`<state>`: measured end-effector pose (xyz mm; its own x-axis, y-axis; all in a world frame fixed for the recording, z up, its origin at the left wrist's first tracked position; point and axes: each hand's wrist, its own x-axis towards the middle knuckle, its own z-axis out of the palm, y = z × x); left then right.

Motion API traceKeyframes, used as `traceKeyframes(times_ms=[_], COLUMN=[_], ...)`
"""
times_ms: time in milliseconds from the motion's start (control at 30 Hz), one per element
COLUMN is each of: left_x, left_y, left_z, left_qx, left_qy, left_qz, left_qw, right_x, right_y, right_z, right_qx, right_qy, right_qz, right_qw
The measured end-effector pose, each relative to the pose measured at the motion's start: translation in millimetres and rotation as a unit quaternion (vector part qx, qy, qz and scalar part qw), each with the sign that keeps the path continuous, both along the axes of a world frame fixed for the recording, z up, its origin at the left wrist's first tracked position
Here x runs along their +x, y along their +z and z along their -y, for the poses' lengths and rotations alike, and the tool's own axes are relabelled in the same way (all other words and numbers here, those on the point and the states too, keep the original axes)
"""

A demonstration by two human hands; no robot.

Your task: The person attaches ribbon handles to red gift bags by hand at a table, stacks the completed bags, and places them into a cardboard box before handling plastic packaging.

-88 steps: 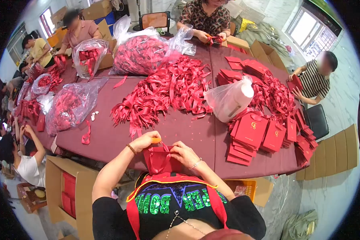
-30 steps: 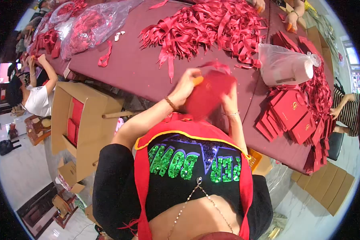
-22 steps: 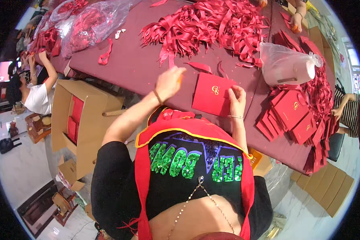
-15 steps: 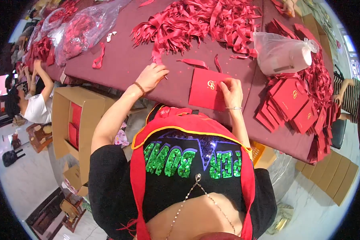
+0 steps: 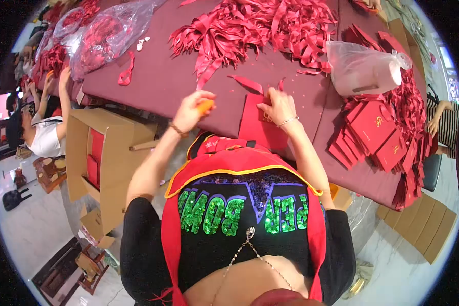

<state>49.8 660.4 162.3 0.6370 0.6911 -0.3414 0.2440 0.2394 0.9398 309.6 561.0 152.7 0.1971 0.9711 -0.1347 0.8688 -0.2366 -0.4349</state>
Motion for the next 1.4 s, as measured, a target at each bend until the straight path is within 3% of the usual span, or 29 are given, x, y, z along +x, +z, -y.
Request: traceKeyframes(times_ms=[33, 100, 167, 233, 267, 300, 333, 367, 433, 533, 767, 900, 1167, 1400], left_x=[12.5, 36.8, 54.4, 70.7, 78.0, 83.4, 87.2, 91.1, 94.6, 99.4, 105.8, 110.3, 110.2, 112.5], left_y=[1.2, -13.3, -20.8, -18.7, -19.1, -19.3, -15.8, -11.8, -3.8, -5.9, -13.3, -9.8, -6.9, -3.8], left_z=[4.5, 19.4, 25.4, 29.4, 28.4, 28.9, 28.5, 29.0, 29.5, 26.8, 28.1, 26.1, 25.9, 29.6], left_qx=[-0.048, 0.021, -0.008, 0.01, 0.205, 0.392, 0.475, 0.474, 0.587, 0.629, 0.604, 0.622, 0.632, 0.639], left_qy=[0.02, 0.015, -0.031, -0.043, -0.065, -0.084, -0.1, -0.102, -0.137, -0.164, -0.181, -0.197, -0.196, -0.191], left_qz=[0.008, 0.037, 0.0, -0.005, -0.026, -0.045, -0.085, -0.083, -0.134, -0.176, -0.136, -0.148, -0.144, -0.164], left_qw=[0.999, 0.999, 0.999, 0.999, 0.976, 0.915, 0.87, 0.871, 0.786, 0.739, 0.764, 0.743, 0.735, 0.727], right_x=[1.2, 9.7, 22.0, 32.1, 35.8, 37.2, 36.8, 38.0, 38.3, 34.9, 33.5, 35.3, 31.0, 30.9], right_y=[-3.0, -10.3, -11.9, -17.1, -18.6, -20.9, -15.7, -12.7, -15.4, -18.5, -7.9, -11.7, -1.8, -11.0], right_z=[-1.7, 0.0, -0.1, 1.0, 0.8, 4.0, 4.0, 3.1, 2.7, 1.6, 3.5, 4.2, 8.5, 12.3], right_qx=[0.005, -0.045, -0.066, -0.068, -0.057, -0.06, -0.072, -0.083, -0.087, -0.081, -0.074, -0.077, -0.093, -0.083], right_qy=[0.004, -0.059, -0.061, -0.039, -0.01, -0.018, -0.024, -0.028, -0.041, -0.044, -0.034, -0.029, -0.037, -0.047], right_qz=[0.001, -0.127, -0.188, -0.321, -0.313, -0.314, -0.333, -0.353, -0.363, -0.365, -0.313, -0.335, -0.272, -0.312], right_qw=[1.0, 0.989, 0.978, 0.944, 0.948, 0.948, 0.94, 0.932, 0.927, 0.927, 0.946, 0.939, 0.957, 0.945])
